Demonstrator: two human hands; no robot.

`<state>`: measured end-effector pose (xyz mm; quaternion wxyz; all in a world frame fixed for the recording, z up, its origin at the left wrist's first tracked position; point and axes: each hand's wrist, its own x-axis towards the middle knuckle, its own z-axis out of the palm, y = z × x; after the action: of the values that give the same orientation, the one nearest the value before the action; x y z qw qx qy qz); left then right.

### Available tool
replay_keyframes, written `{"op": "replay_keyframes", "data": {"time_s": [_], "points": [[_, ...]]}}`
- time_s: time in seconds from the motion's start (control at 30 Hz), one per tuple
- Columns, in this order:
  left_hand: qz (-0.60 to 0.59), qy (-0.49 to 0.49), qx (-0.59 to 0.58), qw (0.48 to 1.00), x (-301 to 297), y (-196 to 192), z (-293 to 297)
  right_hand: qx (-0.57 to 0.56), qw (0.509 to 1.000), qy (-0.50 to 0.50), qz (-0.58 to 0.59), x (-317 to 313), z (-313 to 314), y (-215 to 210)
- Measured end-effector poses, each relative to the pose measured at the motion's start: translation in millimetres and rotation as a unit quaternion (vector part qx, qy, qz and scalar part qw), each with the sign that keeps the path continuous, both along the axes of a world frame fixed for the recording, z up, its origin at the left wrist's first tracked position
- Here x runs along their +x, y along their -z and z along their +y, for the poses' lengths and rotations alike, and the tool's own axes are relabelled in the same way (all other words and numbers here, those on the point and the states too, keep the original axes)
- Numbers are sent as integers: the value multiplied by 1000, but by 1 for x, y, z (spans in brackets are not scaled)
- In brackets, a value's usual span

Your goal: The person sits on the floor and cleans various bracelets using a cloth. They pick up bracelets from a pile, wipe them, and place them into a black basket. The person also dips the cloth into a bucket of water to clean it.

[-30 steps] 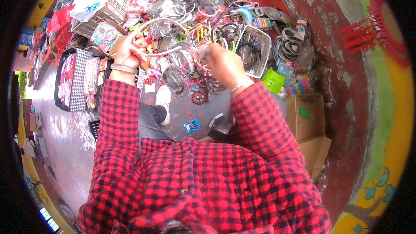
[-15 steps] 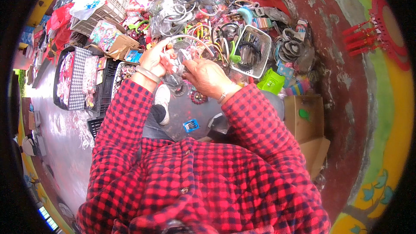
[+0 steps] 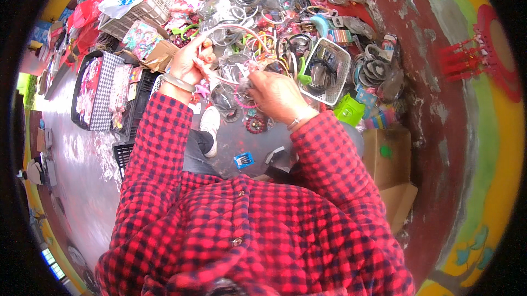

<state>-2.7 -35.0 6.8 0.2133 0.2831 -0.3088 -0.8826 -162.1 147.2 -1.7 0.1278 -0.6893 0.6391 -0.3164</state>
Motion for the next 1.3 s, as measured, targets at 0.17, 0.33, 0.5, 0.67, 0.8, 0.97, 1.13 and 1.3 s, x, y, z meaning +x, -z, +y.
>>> {"op": "replay_keyframes", "data": {"time_s": [0.17,0.33,0.5,0.67,0.8,0.97,1.13,1.3], "points": [[12,-150,-111,982,43,-16,-30,93,986,126,52,-20,3,15],[-6,-247,-279,928,92,-38,-24,78,989,117,49,-12,-2,23],[-116,-243,-386,882,187,-67,3,113,986,107,55,-7,-2,23],[-472,-154,-642,584,332,-75,51,48,996,61,52,1,4,27],[-578,-165,-615,510,442,-35,113,68,995,33,72,8,3,32],[-725,-143,-446,506,536,16,176,93,991,8,96,6,1,51],[-771,-131,-450,431,587,70,188,97,987,-9,129,14,0,64],[-776,-100,-461,419,602,104,165,173,971,-19,164,14,-5,78]]}}
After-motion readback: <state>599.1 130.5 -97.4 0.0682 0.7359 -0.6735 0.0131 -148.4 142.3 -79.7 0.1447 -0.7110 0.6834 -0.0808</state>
